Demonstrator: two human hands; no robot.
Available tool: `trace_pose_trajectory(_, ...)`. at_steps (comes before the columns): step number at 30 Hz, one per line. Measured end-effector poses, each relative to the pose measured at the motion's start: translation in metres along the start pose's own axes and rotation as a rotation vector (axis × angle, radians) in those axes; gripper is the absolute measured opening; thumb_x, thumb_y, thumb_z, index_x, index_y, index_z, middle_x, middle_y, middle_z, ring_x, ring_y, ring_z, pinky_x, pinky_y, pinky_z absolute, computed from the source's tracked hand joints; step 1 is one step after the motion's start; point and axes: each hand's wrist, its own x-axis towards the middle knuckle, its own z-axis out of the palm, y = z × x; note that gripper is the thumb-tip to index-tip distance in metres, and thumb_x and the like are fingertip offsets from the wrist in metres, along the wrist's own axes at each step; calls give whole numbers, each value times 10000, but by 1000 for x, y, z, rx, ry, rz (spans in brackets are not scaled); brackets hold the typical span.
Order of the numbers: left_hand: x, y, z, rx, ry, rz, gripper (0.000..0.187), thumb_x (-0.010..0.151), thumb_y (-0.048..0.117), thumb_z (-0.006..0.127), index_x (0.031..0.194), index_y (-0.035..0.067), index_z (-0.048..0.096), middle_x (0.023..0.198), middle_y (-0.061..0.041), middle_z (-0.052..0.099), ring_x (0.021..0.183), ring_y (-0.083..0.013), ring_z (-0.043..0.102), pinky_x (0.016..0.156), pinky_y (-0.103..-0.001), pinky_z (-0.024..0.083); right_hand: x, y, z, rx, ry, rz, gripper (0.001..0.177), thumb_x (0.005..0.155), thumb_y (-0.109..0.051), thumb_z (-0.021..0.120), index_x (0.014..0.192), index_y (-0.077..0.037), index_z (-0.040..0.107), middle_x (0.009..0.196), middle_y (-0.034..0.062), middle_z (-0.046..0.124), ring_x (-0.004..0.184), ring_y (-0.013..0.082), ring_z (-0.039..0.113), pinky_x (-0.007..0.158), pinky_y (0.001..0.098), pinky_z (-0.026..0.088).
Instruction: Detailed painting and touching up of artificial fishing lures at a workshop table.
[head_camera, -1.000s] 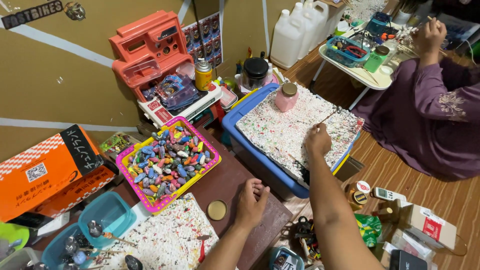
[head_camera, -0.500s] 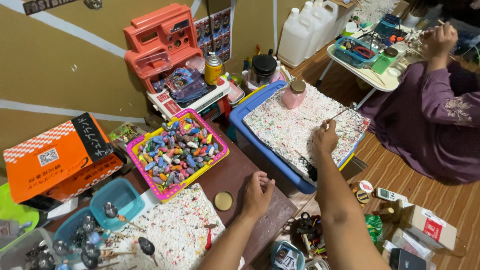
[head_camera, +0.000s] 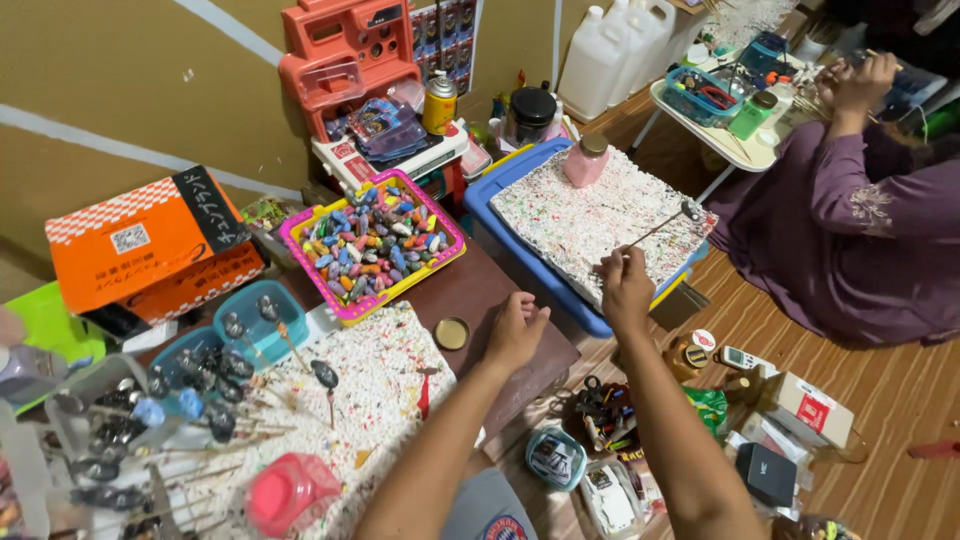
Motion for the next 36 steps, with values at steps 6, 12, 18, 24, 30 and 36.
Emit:
trace_pose_trajectory(6,-88,57,-59,-145,125,166,435,940,286,726,1242,-3,605,1127,-266,699,1093,-398,708,940,-424,589,-100,-51,-19,2,-43,-215,89,1089,-165,617,1123,-139,695,838,69,783,824,284,763,818,402,567)
trace_pose_trajectory(12,-202,86,-121,-233,238,269,381,977,242,696,1211,-49,623,1094,-279,680,1109,-450,689,950,-457,581,-191,-94,1,342,-207,-243,109,1037,-74,663,1107,-33,736,798,150,759,737,267,760,685,400,609)
trace_pose_trajectory(18,-290,87,-173,-250,405,378,264,993,149,666,1202,-12,654,1091,-207,688,1110,-414,695,933,-470,598,-270,-148,12,394,-341,-422,114,933,-66,773,1045,-60,796,764,114,772,678,238,768,633,346,615)
trace_pose_trajectory(24,-330,104,-215,-71,620,516,303,996,162,674,1229,-31,657,1120,-219,708,1075,-400,708,929,-494,576,-316,-188,17,417,-510,-601,102,919,-61,753,1005,-97,794,754,68,742,644,278,745,580,352,603)
trace_pose_trajectory(30,-350,92,-243,-140,697,489,228,1033,137,591,1171,2,714,889,-127,775,844,-250,764,785,-398,609,-340,-209,26,470,-735,-683,107,855,-151,823,958,-137,799,712,34,727,641,256,742,597,349,601)
trace_pose_trajectory(36,-366,55,-257,-292,775,445,281,1082,204,472,1056,-12,649,815,-130,665,698,-172,595,650,-362,543,-293,-165,95,569,-597,-156,119,993,-101,741,992,-27,649,755,78,653,628,160,646,606,294,548)
